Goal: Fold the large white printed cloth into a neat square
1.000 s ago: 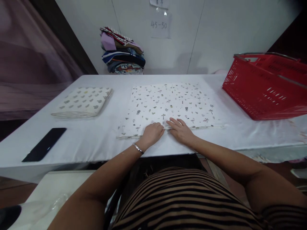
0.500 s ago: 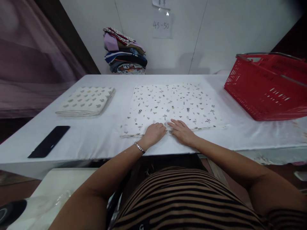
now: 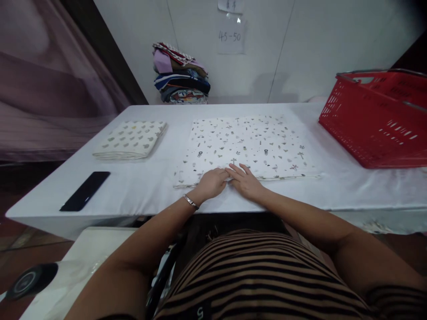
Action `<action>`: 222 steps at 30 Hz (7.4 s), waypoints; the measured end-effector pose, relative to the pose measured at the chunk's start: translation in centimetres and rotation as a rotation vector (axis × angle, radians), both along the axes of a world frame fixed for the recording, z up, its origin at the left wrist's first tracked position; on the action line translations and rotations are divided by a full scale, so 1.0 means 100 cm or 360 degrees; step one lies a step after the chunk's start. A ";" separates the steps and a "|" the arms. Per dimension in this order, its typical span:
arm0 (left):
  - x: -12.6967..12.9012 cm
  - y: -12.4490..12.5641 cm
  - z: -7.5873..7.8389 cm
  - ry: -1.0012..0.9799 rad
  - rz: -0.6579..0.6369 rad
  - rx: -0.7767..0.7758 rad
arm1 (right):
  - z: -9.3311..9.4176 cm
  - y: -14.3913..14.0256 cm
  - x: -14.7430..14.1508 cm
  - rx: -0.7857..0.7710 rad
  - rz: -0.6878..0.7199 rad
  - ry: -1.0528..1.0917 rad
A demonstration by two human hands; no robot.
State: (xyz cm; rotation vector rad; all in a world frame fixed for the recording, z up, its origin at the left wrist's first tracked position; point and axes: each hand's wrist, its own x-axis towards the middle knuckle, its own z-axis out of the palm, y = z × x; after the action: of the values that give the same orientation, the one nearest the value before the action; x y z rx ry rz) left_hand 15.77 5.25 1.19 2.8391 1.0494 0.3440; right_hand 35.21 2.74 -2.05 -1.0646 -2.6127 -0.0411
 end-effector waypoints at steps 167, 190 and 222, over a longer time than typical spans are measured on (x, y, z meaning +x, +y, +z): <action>0.176 -0.009 0.002 0.0253 -0.0134 -0.0081 | 0.004 -0.057 0.198 0.0168 -0.0999 -0.0277; 0.180 -0.014 0.009 0.0364 -0.0165 -0.0054 | -0.009 -0.076 0.258 0.0054 -0.1105 -0.0236; 0.187 -0.013 -0.008 0.0330 -0.0393 0.0121 | 0.003 -0.082 0.280 -0.0444 -0.1794 0.0979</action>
State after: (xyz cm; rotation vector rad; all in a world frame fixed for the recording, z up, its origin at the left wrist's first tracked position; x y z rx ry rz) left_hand 34.45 3.95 0.44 3.0788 0.7134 0.0709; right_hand 63.25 -5.47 -1.80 -2.0868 -1.2676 0.3407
